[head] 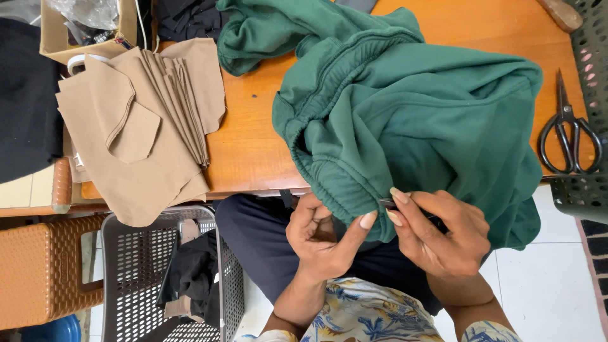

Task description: Trimming loose threads from the waistband of a pair of green sweatpants using thread snips

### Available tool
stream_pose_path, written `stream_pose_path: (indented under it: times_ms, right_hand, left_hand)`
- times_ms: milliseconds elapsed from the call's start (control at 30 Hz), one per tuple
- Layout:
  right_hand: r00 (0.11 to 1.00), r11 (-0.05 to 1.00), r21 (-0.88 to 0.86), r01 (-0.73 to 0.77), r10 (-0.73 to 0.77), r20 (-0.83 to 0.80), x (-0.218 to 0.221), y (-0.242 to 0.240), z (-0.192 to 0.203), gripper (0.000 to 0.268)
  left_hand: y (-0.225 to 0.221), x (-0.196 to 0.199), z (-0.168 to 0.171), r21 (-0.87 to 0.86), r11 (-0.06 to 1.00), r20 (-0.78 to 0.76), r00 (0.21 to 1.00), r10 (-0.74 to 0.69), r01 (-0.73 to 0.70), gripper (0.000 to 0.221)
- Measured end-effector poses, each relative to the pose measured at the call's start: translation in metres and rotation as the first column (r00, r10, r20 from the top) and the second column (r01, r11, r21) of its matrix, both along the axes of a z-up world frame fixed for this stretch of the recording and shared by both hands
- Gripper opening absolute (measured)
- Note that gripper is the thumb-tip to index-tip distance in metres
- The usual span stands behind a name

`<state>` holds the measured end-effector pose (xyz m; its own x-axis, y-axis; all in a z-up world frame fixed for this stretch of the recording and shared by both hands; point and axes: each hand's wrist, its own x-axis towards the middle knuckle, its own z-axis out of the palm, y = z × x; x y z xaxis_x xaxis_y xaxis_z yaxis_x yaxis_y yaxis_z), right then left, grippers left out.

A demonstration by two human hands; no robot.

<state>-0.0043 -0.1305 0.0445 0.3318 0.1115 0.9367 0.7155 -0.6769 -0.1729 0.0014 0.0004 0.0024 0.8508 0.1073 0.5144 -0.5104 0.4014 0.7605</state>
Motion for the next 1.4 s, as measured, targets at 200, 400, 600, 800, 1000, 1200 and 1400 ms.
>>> stream_pose_path:
  times_ms: [200, 400, 600, 800, 1000, 1200, 1400]
  right_hand:
    - [0.995, 0.997, 0.059, -0.05, 0.054, -0.079, -0.007, -0.007, -0.006, 0.011]
    - [0.976, 0.967, 0.254, -0.015, 0.07, -0.208, -0.006, -0.002, -0.008, 0.026]
    - [0.973, 0.959, 0.275, -0.06, 0.118, -0.199, 0.005, 0.017, -0.003, 0.022]
    - [0.981, 0.937, 0.344, -0.058, 0.117, -0.154, 0.011, 0.022, -0.01, 0.008]
    - [0.983, 0.919, 0.394, -0.021, 0.09, -0.158, 0.014, 0.021, -0.017, 0.003]
    - [0.971, 0.859, 0.51, 0.042, 0.085, -0.222, 0.014, 0.019, -0.026, 0.011]
    - [0.945, 0.709, 0.706, -0.01, 0.237, -0.225, 0.016, 0.008, -0.033, 0.028]
  left_hand:
    - [0.001, 0.003, 0.008, -0.02, 1.0, -0.015, 1.0, -0.017, 0.016, 0.037]
    - [0.008, 0.008, 0.001, 0.037, 0.999, -0.037, 0.999, -0.014, 0.016, 0.031]
    - [0.012, 0.007, -0.002, 0.101, 0.994, 0.022, 0.999, -0.045, 0.043, 0.028]
    - [0.017, 0.015, 0.0, 0.237, 0.971, 0.093, 0.996, -0.012, -0.011, 0.024]
    - [0.016, 0.017, -0.006, 0.266, 0.962, 0.141, 0.99, 0.027, -0.064, 0.023]
    - [0.014, 0.018, -0.005, 0.205, 0.979, 0.087, 0.996, -0.023, 0.005, 0.025]
    - [0.017, 0.023, -0.028, 0.145, 0.988, 0.063, 0.996, -0.063, 0.054, 0.028]
